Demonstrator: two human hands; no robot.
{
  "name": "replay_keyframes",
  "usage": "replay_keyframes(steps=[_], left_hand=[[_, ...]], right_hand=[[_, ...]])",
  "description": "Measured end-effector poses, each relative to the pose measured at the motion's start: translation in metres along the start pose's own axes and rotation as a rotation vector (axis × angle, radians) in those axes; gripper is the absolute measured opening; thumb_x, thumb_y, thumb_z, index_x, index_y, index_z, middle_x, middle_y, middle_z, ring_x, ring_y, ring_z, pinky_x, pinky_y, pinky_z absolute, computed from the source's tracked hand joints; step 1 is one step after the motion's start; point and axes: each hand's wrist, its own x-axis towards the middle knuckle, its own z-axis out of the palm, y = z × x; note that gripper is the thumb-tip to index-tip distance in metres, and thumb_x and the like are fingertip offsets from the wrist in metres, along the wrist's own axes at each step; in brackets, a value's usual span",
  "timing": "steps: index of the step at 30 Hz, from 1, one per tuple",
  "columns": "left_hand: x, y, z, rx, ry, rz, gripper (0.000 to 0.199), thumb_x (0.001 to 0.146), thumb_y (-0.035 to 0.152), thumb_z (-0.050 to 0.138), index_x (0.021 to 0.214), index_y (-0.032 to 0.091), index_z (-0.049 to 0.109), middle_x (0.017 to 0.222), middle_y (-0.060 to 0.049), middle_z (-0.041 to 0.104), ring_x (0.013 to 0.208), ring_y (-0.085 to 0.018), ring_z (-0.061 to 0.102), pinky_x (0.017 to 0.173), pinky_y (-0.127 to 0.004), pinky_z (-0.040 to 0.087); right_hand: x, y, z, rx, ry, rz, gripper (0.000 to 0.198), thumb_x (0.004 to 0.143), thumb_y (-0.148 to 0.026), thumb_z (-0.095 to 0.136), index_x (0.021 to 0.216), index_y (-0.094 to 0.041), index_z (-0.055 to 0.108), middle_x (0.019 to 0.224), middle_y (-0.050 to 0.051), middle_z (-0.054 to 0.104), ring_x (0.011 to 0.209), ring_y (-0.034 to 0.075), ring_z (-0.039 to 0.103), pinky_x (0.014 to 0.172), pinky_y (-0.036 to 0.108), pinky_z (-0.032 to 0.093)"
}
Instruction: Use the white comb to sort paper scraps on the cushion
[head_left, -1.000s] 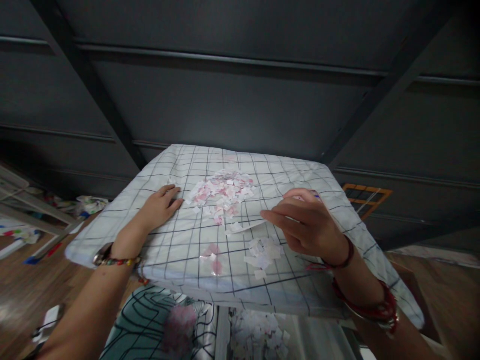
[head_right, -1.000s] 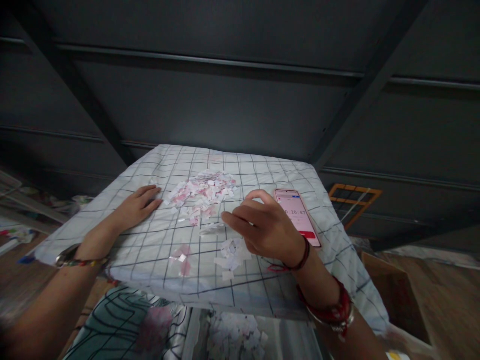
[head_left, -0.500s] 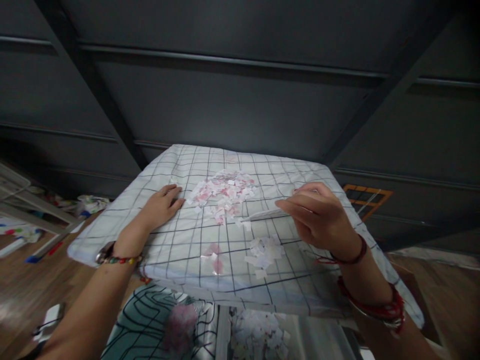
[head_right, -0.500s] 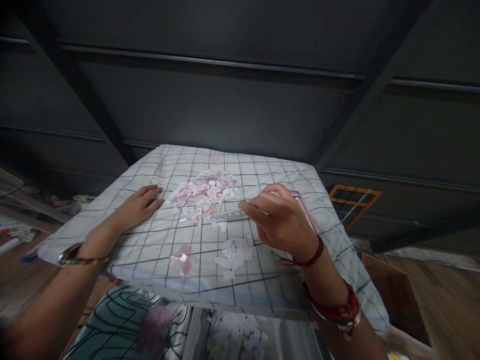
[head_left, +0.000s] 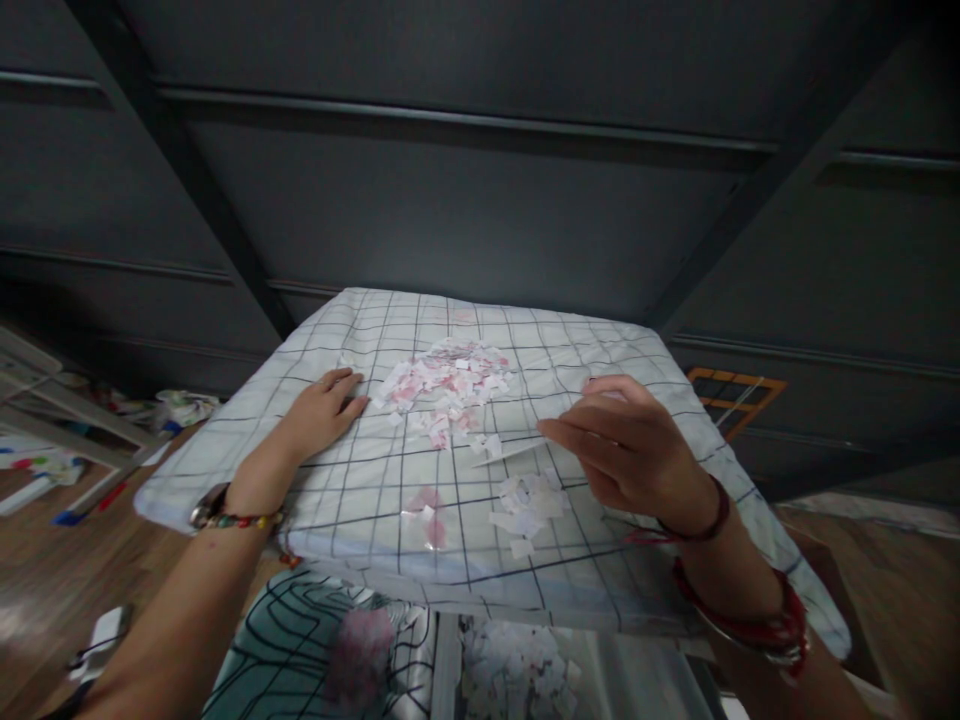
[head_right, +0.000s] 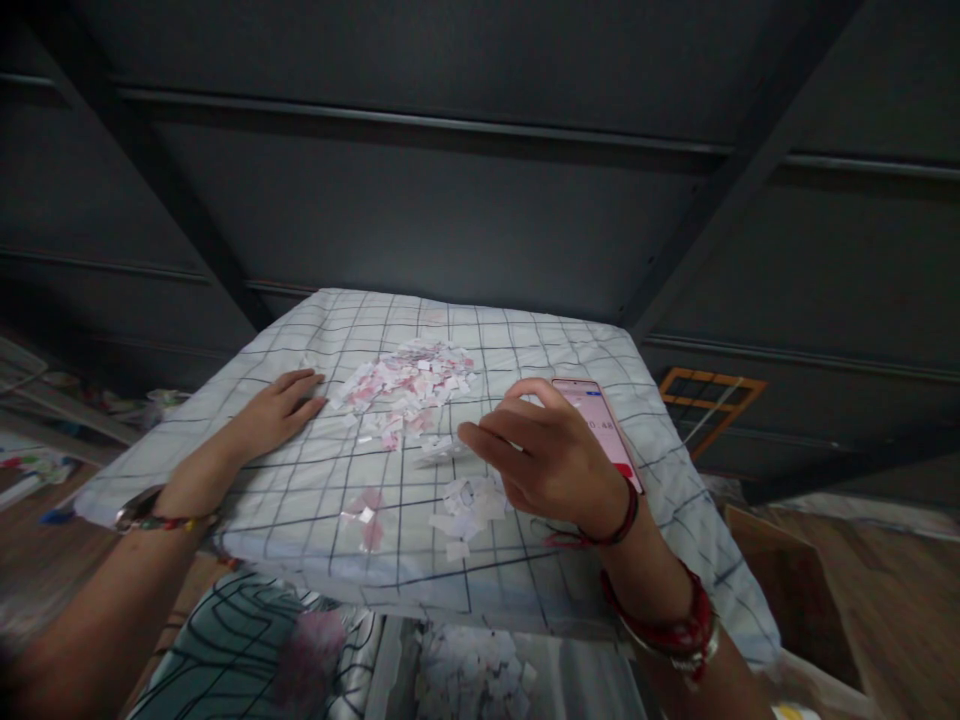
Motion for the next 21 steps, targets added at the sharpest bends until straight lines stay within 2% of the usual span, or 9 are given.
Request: replay_keyframes(steps=[8, 14, 17, 21], left_hand=[[0.0005, 0.0003, -0.0016, 0.004, -0.042, -0.005, 0.065, 0.098, 0.057, 0.036, 0.138, 0.013, 0.063, 0.149, -0.021, 0.058, 0.141, -0.035, 0.054, 0.124, -0.055, 0.04], [0.0005, 0.0016, -0.0022, 0.003, -0.034, -0.009, 0.068, 0.097, 0.059, 0.036, 0.137, 0.012, 0.063, 0.149, -0.021, 0.058, 0.14, -0.035, 0.055, 0.124, -0.055, 0.041], [0.0008, 0.0002, -0.0019, -0.003, -0.031, 0.001, 0.065, 0.097, 0.058, 0.036, 0.137, 0.015, 0.063, 0.148, -0.019, 0.059, 0.14, -0.034, 0.054, 0.124, -0.056, 0.04], [0.0015, -0.0025, 0.0003, -0.005, -0.022, 0.014, 0.061, 0.097, 0.057, 0.037, 0.136, 0.018, 0.064, 0.146, -0.017, 0.061, 0.14, -0.034, 0.054, 0.124, -0.056, 0.041]], right_hand=[[-0.006, 0.006, -0.0062, -0.098, 0.018, 0.012, 0.042, 0.084, 0.004, 0.05, 0.11, -0.026, 0.063, 0.073, -0.004, 0.068, 0.067, 0.017, 0.063, 0.079, 0.041, 0.053], [0.0001, -0.0007, -0.0073, -0.056, -0.01, -0.028, 0.04, 0.083, 0.003, 0.049, 0.11, -0.025, 0.061, 0.075, -0.005, 0.07, 0.066, 0.015, 0.06, 0.077, 0.038, 0.054], [-0.0003, -0.0032, -0.0065, -0.049, 0.004, -0.022, 0.038, 0.086, 0.001, 0.051, 0.113, -0.023, 0.063, 0.077, -0.004, 0.071, 0.068, 0.015, 0.061, 0.08, 0.039, 0.054], [-0.002, -0.003, -0.0054, -0.032, 0.009, 0.006, 0.045, 0.085, 0.0, 0.053, 0.12, -0.026, 0.064, 0.081, -0.004, 0.073, 0.071, 0.015, 0.062, 0.084, 0.042, 0.053]])
